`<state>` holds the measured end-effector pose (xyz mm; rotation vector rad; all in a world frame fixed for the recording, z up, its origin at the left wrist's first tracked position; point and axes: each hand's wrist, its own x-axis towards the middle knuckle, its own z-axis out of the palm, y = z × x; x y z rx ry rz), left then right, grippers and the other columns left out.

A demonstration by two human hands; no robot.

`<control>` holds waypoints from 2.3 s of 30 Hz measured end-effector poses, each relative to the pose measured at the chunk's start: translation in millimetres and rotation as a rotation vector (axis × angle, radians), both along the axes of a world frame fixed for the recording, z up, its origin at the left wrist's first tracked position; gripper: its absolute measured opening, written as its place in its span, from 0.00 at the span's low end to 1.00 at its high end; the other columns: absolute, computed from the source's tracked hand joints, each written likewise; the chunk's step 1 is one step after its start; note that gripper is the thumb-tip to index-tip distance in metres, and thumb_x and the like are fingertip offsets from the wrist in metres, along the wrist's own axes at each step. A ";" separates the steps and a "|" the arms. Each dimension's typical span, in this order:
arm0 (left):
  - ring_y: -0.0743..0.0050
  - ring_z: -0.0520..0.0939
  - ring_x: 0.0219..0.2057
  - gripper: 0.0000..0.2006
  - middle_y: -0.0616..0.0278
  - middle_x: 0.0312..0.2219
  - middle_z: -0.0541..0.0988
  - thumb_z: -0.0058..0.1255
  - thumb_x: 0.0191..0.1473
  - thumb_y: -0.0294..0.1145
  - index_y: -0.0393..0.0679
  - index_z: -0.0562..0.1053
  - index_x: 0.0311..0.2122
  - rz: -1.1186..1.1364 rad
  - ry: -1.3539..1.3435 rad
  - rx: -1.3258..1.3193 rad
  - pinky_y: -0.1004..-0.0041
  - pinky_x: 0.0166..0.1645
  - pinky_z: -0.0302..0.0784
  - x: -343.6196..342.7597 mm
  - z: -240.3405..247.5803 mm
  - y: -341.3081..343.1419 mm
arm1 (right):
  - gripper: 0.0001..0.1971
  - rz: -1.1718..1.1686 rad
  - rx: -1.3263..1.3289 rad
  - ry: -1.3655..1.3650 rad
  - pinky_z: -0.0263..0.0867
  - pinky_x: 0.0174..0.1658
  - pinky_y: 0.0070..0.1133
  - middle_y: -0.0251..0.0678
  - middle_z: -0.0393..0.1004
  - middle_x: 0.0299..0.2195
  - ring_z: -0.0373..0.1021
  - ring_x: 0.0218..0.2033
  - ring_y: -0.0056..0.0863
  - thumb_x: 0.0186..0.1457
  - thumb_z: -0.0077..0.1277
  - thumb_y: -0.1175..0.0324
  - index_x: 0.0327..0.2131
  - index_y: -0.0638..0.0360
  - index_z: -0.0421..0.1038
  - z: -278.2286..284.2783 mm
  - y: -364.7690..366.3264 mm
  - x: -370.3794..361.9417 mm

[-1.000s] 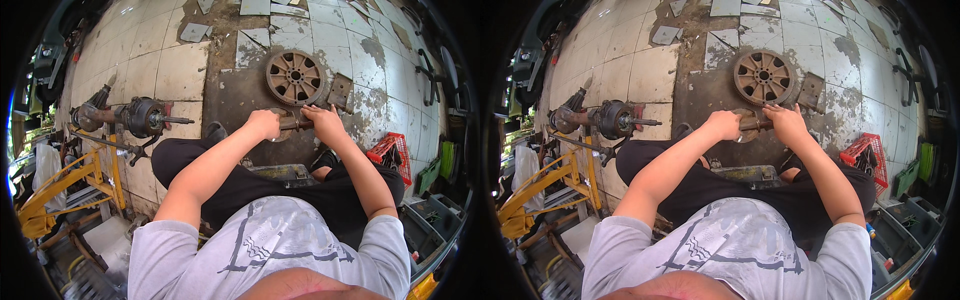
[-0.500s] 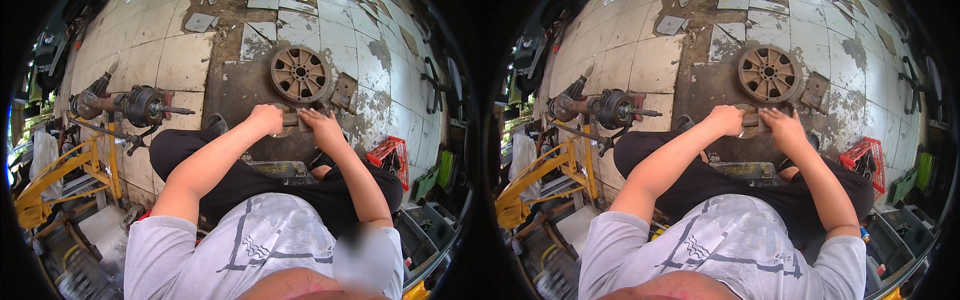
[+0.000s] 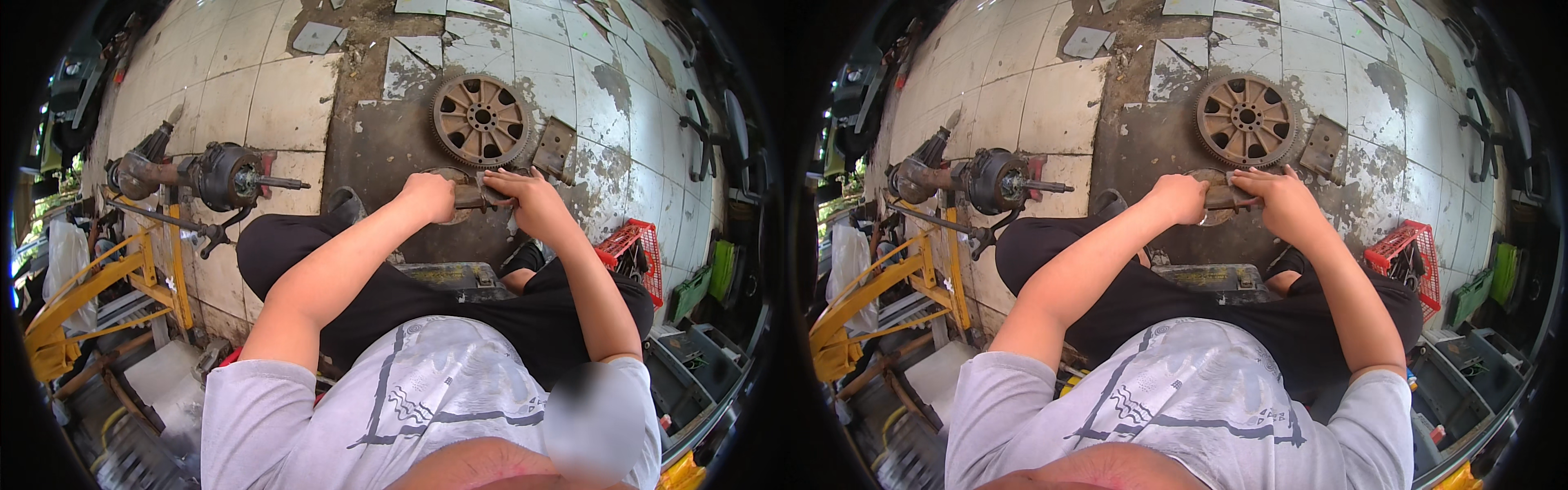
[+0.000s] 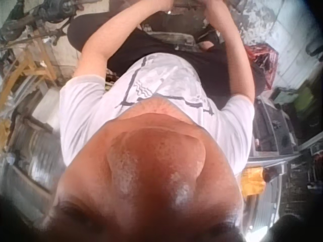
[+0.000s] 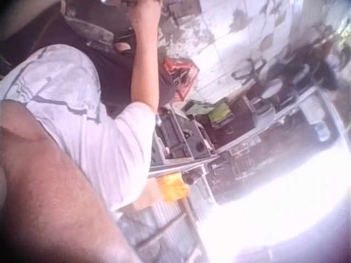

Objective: The person sits on the floor and scrubs a small metal mechanical part with a wire brush, repeatedly rotating it to clean different surfaces. The person also handles a larger gear-like part nearby.

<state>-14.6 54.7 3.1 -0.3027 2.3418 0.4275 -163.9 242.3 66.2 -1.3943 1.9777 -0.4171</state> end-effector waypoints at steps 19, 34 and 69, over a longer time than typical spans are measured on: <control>0.49 0.88 0.49 0.27 0.49 0.46 0.87 0.58 0.54 0.41 0.47 0.77 0.59 0.022 -0.002 0.007 0.54 0.52 0.85 -2.4 4.2 -0.1 | 0.37 0.078 -0.025 0.139 0.51 0.71 0.62 0.29 0.71 0.68 0.64 0.71 0.35 0.52 0.50 0.85 0.66 0.46 0.73 17.5 1.9 11.3; 0.50 0.88 0.49 0.27 0.50 0.47 0.87 0.58 0.55 0.43 0.47 0.76 0.60 0.016 -0.023 0.008 0.54 0.52 0.85 -1.0 5.0 1.3 | 0.38 0.000 0.203 0.102 0.55 0.70 0.58 0.34 0.72 0.68 0.64 0.71 0.37 0.49 0.46 0.86 0.65 0.49 0.73 -15.9 -8.6 -3.7; 0.49 0.88 0.48 0.27 0.48 0.45 0.87 0.57 0.54 0.41 0.47 0.76 0.61 -0.004 0.006 0.000 0.54 0.51 0.85 -0.2 2.7 -1.2 | 0.33 0.069 0.143 0.282 0.55 0.70 0.62 0.28 0.70 0.70 0.65 0.71 0.31 0.57 0.51 0.79 0.67 0.45 0.70 -17.6 5.9 3.1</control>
